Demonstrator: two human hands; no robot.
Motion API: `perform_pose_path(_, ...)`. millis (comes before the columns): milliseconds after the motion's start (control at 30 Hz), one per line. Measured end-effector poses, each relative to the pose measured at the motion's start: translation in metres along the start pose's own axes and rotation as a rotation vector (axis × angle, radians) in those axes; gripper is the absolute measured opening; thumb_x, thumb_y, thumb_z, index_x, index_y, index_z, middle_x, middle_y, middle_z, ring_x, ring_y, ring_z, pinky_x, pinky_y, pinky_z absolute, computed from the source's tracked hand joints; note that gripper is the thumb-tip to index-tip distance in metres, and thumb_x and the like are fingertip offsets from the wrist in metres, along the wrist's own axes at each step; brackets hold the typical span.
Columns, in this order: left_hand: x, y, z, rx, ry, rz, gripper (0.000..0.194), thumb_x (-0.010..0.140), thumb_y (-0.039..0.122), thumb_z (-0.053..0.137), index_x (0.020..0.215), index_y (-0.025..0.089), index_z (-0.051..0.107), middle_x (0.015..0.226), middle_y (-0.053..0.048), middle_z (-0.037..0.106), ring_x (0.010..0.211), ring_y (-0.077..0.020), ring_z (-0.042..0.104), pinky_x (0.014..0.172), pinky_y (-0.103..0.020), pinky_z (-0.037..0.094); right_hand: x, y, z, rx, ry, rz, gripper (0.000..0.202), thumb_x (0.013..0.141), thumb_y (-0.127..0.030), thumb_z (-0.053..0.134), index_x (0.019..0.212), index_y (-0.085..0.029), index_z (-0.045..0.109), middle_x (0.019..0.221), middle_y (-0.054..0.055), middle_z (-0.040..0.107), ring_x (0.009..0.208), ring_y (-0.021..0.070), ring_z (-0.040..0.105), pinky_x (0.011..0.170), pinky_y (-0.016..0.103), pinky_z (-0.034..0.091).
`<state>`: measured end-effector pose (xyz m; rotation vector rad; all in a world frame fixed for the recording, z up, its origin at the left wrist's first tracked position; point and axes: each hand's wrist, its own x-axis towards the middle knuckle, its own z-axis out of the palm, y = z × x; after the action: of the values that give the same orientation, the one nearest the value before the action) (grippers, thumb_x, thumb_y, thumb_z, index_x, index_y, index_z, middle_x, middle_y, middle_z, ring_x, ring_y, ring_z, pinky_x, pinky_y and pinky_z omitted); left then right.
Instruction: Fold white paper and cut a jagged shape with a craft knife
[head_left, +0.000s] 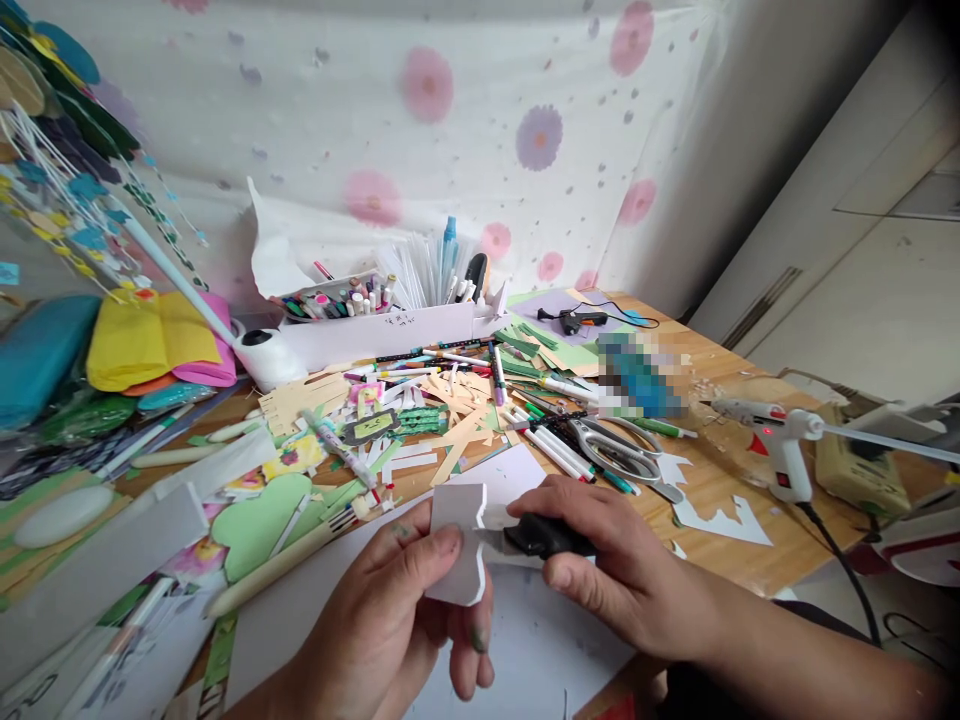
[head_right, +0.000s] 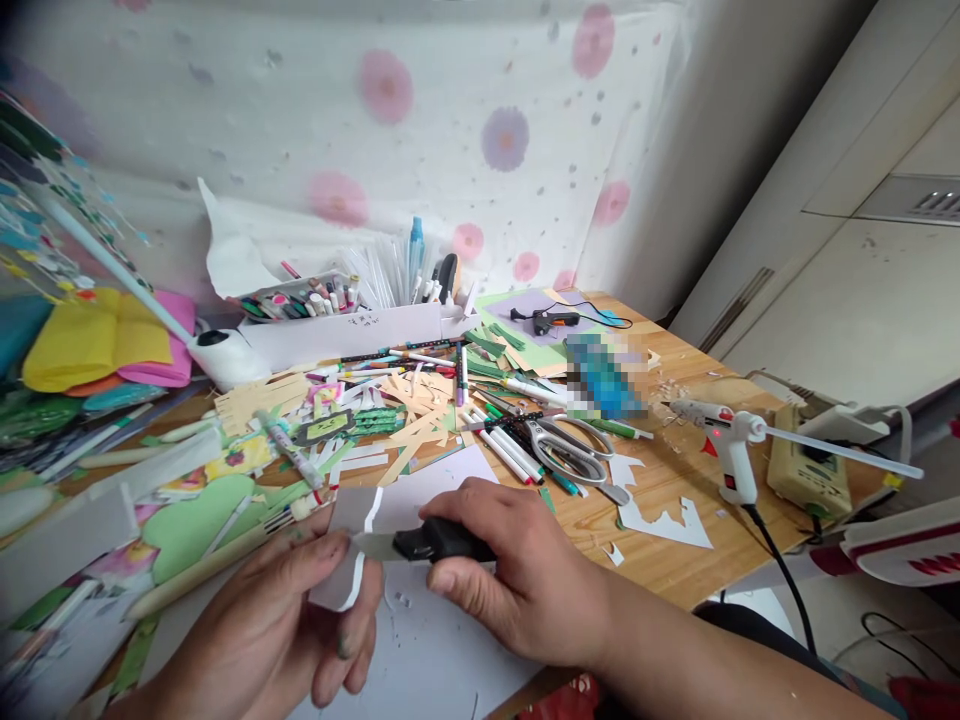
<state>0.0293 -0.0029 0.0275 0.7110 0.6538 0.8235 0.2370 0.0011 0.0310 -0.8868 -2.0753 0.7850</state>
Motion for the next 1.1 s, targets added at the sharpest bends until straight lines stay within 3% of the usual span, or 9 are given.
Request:
perform_pose_path(233,0.0,-0.002,0.0,-0.057,-0.129,-0.04,0.043,0.086,0.041,0.053,0.052,0.014,0.052,0.041,0.005,0.041,0.03,-0.0023,0.026,0.037,-0.018,0.041,0.001,-0.005,0.001,-0.011,-0.014,-0.028,0.037,0.096,-0.04,0.039,0.115,-0.013,0.055,0.089,0.01,0.065,0.078,0.0173,0.06,0.068,0.027,0.045)
perform_pose_path(367,-0.001,0.0,-0.002,-0.119,-0.172,-0.076,0.042,0.086,0.039,0.053,0.052,0.014,0.052,0.041,0.007,0.034,0.031,-0.0022,0.021,0.035,-0.015,0.036,0.002,-0.007,-0.001,0.06,-0.049,0.041,0.033,0.097,-0.036,0.036,0.112,-0.013,0.057,0.083,0.006,0.065,0.072,0.0132,0.06,0.065,0.022,0.045)
perform_pose_path(533,-0.002,0.001,-0.004,-0.152,-0.224,-0.117,0.041,0.085,0.038,0.053,0.052,0.016,0.049,0.042,0.008,0.029,0.031,-0.0024,0.018,0.035,-0.014,0.033,0.002,-0.008,0.0,0.14,-0.134,0.15,0.039,0.098,-0.042,0.031,0.095,-0.014,0.057,0.068,0.002,0.056,0.059,0.011,0.053,0.056,0.021,0.041)
perform_pose_path(667,-0.001,0.002,-0.002,-0.158,-0.22,-0.121,0.039,0.084,0.037,0.055,0.052,0.016,0.049,0.042,0.008,0.026,0.032,-0.0023,0.014,0.034,-0.014,0.028,0.002,-0.012,0.002,0.16,-0.169,0.227,0.044,0.098,-0.046,0.028,0.077,-0.015,0.052,0.063,0.001,0.053,0.055,0.0102,0.048,0.053,0.021,0.038)
perform_pose_path(1100,0.0,0.004,-0.003,-0.23,-0.161,-0.162,0.035,0.084,0.031,0.055,0.054,0.016,0.046,0.042,0.009,0.025,0.033,-0.0019,0.011,0.033,-0.013,0.024,0.003,-0.008,0.004,0.063,-0.188,0.298,0.044,0.097,-0.047,0.027,0.073,-0.017,0.048,0.062,0.001,0.052,0.052,0.0103,0.046,0.05,0.021,0.036)
